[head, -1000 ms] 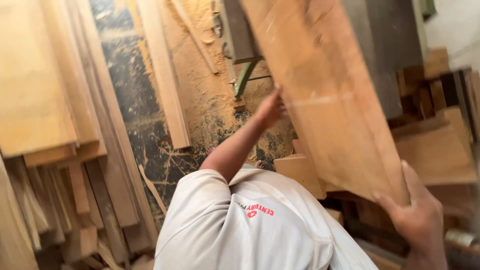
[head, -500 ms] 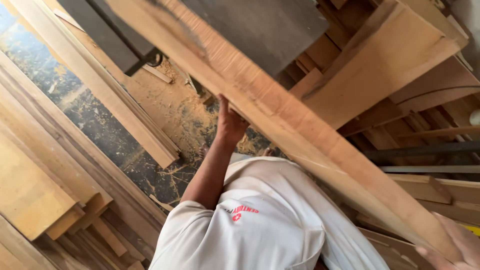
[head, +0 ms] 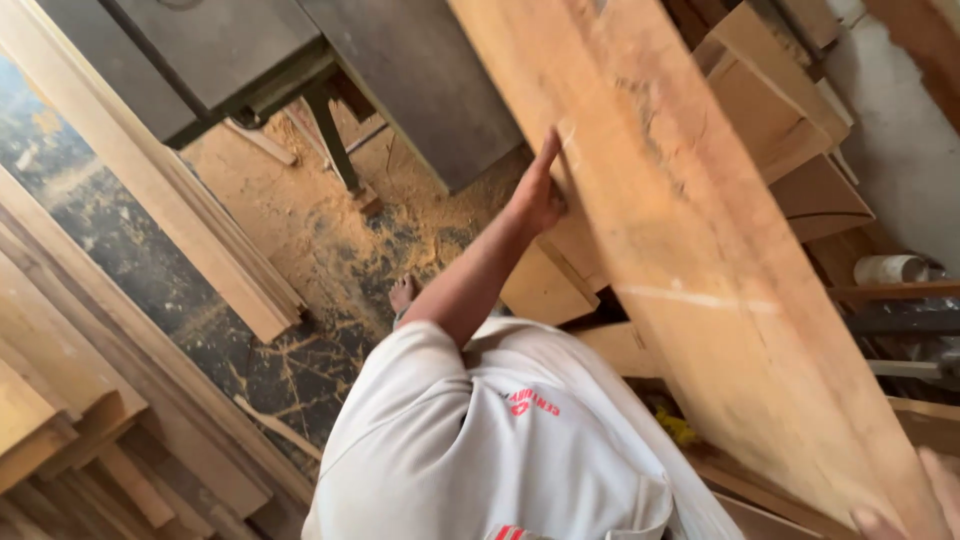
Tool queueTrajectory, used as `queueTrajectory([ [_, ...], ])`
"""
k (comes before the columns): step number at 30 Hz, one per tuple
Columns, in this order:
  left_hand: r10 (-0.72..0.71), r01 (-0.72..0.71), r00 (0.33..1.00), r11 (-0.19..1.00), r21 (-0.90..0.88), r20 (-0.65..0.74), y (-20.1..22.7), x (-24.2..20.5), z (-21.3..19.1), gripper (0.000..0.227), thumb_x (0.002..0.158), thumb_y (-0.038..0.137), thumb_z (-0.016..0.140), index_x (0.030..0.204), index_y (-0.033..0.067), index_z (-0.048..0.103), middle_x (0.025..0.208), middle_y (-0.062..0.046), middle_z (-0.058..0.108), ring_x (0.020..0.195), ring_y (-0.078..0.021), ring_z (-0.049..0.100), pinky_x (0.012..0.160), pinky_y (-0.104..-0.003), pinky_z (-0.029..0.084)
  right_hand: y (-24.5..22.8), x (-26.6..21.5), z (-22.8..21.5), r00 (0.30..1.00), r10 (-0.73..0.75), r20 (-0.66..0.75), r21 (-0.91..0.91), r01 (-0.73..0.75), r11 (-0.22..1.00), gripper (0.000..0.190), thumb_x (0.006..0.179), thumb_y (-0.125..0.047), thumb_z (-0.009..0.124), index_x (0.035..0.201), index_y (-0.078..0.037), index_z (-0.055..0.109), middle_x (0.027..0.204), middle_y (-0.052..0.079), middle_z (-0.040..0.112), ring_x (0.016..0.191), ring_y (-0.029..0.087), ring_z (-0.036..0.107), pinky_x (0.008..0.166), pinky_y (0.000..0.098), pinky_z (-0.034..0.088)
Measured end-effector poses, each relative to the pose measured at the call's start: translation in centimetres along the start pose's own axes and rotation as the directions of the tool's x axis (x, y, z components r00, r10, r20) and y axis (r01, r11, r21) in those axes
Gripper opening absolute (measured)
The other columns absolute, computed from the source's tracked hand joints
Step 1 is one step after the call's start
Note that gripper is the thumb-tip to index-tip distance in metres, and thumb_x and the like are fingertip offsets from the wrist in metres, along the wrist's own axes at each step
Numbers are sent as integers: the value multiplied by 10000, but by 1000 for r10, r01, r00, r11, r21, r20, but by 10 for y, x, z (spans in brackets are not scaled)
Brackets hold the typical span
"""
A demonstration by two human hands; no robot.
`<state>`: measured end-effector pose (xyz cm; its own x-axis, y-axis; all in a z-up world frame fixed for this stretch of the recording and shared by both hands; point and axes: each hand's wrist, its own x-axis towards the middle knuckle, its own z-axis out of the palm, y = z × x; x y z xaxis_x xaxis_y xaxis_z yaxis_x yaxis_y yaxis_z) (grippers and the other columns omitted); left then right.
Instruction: Measure and inspect wooden boards for preparation in a woodworking workshop.
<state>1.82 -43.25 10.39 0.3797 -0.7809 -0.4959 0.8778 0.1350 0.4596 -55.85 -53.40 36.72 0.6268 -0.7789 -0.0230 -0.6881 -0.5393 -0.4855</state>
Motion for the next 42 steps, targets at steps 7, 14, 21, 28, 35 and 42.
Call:
queueTrajectory([
  [7, 375, -272, 926, 739, 617, -40, 64, 62, 16, 998, 869, 741, 541, 1475, -49, 478, 1375, -276, 632, 1229, -364, 663, 995, -465, 560, -87, 97, 64, 987, -120, -112, 14, 122, 992, 666, 872, -12, 821, 1465, 110, 542, 1303, 243, 681, 1188, 259, 673, 1008, 348, 546],
  [14, 688, -483, 725, 545, 685, -36, 86, 120, 42, 1056, 927, 737, 471, 1576, -61, 233, 1615, -307, 259, 1510, -407, 243, 1220, -475, 261, -145, 189, 59, 931, -362, -47, -272, 336, 902, 705, 829, -130, 887, 1456, 74, 636, 1225, 239, 710, 1105, 271, 705, 960, 352, 558],
  [21, 692, -450, 720, 519, 727, -49, 104, 154, 34, 1179, 912, 808, 420, 1625, -50, 37, 1700, -311, 3, 1605, -374, -83, 1277, -463, 64, -176, 241, 67, 922, -359, 143, -387, 386, 837, 901, 790, -182, 860, 1610, 19, 544, 1224, 265, 685, 1098, 348, 696, 949, 397, 553],
  [28, 653, -408, 754, 554, 726, -74, 132, 158, 36, 1206, 883, 832, 404, 1628, -21, -11, 1703, -286, -44, 1594, -345, -79, 1259, -478, 86, -205, 268, 75, 936, -325, 134, -313, 352, 882, 873, 820, -188, 817, 1601, 7, 480, 1390, 282, 632, 1241, 325, 662, 989, 391, 532],
  [35, 704, -456, 707, 526, 718, -67, 156, 191, 20, 1200, 895, 836, 403, 1630, -21, 0, 1719, -258, -24, 1606, -330, -89, 1281, -472, 70, -211, 292, 82, 922, -368, 123, -308, 388, 869, 840, 866, -225, 845, 1618, -36, 521, 1349, 230, 677, 1198, 274, 692, 1015, 362, 546],
  [42, 762, -519, 643, 513, 684, -83, 191, 214, 4, 1164, 924, 793, 449, 1641, -41, 68, 1717, -283, 35, 1616, -347, -59, 1291, -449, 98, -240, 316, 98, 912, -391, 120, -306, 409, 860, 810, 846, -204, 846, 1576, -23, 544, 1332, 232, 685, 1159, 284, 698, 973, 361, 548],
])
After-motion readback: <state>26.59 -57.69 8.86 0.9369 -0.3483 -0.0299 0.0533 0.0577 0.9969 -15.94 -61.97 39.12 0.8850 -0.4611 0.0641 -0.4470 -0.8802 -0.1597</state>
